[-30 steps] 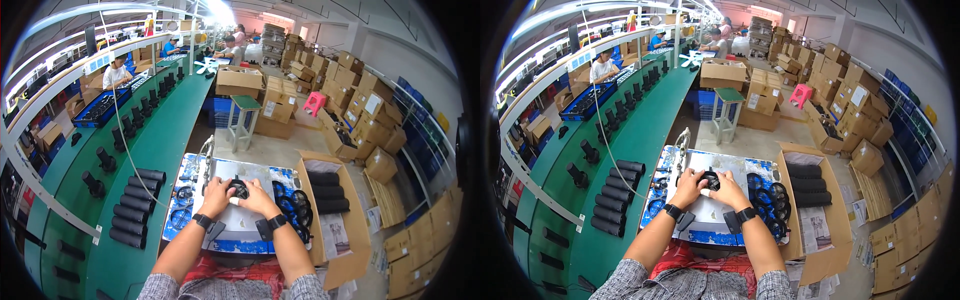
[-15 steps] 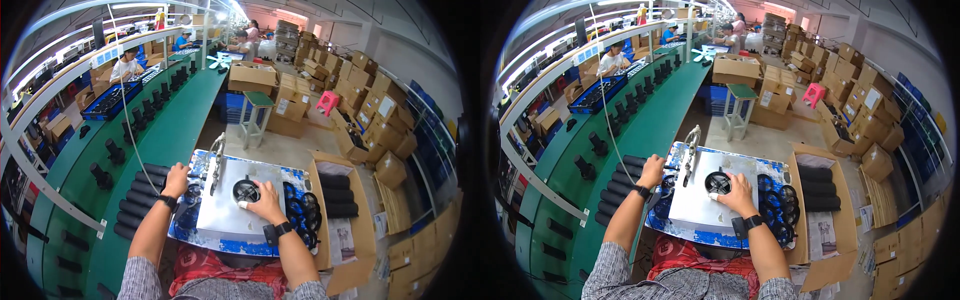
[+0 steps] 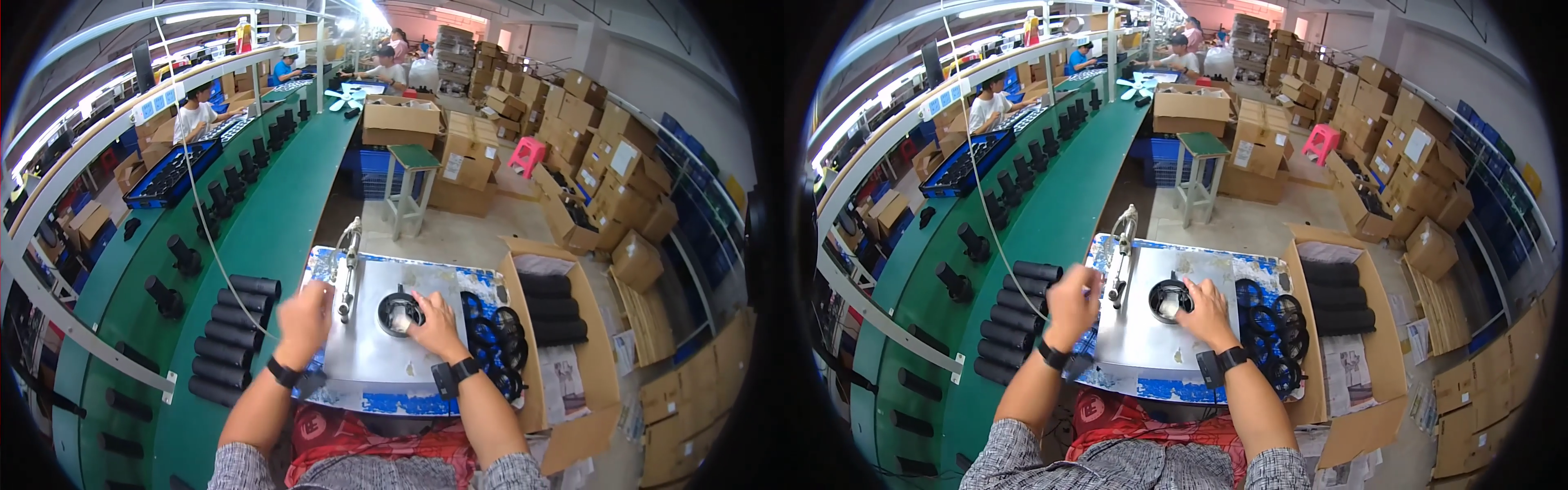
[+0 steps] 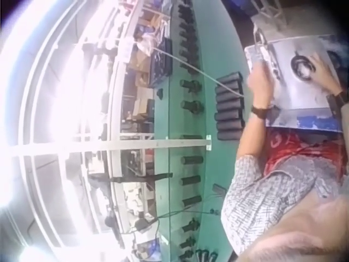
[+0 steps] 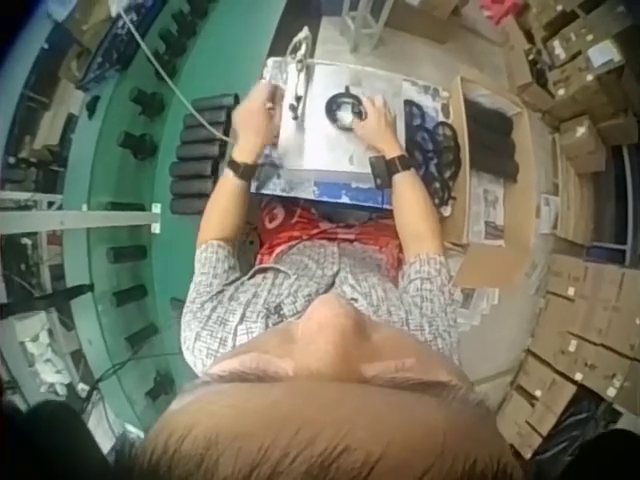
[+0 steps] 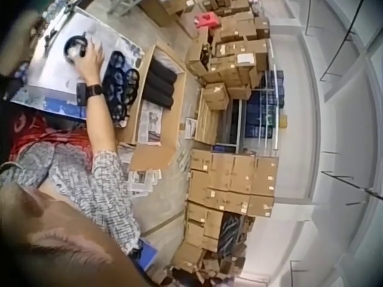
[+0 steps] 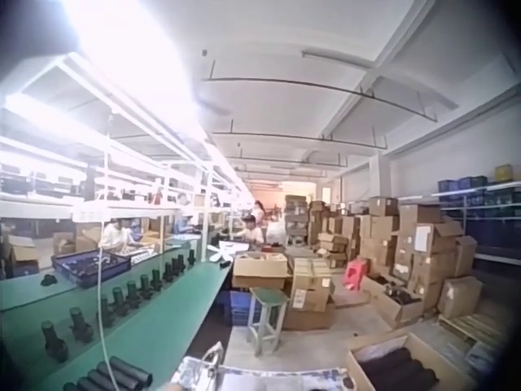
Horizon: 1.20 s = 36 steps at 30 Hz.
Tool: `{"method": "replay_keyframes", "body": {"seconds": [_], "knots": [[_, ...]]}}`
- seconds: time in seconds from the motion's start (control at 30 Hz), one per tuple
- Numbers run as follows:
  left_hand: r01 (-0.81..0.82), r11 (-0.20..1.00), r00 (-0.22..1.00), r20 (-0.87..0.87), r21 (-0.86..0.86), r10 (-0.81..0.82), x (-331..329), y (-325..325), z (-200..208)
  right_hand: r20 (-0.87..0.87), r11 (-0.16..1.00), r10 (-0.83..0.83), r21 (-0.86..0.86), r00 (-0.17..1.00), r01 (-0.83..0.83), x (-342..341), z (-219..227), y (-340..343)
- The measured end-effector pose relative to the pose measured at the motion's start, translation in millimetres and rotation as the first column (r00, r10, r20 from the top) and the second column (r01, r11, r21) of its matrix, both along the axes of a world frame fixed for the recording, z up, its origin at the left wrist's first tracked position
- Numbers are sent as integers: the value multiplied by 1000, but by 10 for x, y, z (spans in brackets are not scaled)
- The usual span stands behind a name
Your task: The person picks up a black cylinder, places it onto a machine, and then removes it. They then pick up a black circular frame, press it onto the machine, and place it into a cardboard box, repeating the process.
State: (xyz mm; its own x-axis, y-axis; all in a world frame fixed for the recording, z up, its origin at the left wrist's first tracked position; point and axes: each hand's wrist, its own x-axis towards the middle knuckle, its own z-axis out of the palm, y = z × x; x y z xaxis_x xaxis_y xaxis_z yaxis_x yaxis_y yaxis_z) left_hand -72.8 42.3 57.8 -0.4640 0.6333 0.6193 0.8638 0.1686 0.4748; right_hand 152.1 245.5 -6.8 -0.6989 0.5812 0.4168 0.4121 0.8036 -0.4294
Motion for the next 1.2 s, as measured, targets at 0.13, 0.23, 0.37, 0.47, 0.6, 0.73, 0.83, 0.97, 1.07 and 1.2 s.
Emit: {"method": "replay_keyframes", "body": {"seconds": [0.13, 0.23, 0.37, 0.47, 0.6, 0.73, 0.83, 0.97, 1.07, 1.2], "knots": [[405, 887, 908, -14, -221, -419, 610, 222, -38, -45, 974, -13, -225, 999, 3, -75, -3, 74], [468, 808, 844, -92, -357, -529, 498, 467, -258, -5, 976, -5, -219, 1000, 3, -116, 99, 34], [459, 715, 781, -144, -528, -608, 401, 628, -286, 201, 992, -28, -114, 979, 51, -267, 371, 80], [479, 717, 787, -113, -507, -606, 433, 598, -318, 391, 995, -78, -33, 917, 98, -475, 546, 25], [542, 720, 783, -50, -434, -620, 418, 658, -402, 560, 988, -154, 84, 814, 129, -629, 587, 16], [524, 721, 798, -36, -453, -602, 412, 668, -444, 531, 981, -179, 157, 828, 112, -682, 507, 17], [508, 718, 812, -13, -476, -584, 396, 621, -437, 516, 981, -172, 169, 839, 97, -695, 423, 36], [533, 736, 809, -4, -417, -588, 349, 552, -443, 533, 995, -98, 67, 840, 74, -750, 439, 84], [511, 840, 826, -166, -183, -538, 477, 250, -269, 376, 998, 47, 16, 926, -57, -446, 436, 184], [349, 937, 896, -283, -30, -343, 303, -943, 260, -69, 995, 43, -84, 997, -48, 167, 454, -34]]}}
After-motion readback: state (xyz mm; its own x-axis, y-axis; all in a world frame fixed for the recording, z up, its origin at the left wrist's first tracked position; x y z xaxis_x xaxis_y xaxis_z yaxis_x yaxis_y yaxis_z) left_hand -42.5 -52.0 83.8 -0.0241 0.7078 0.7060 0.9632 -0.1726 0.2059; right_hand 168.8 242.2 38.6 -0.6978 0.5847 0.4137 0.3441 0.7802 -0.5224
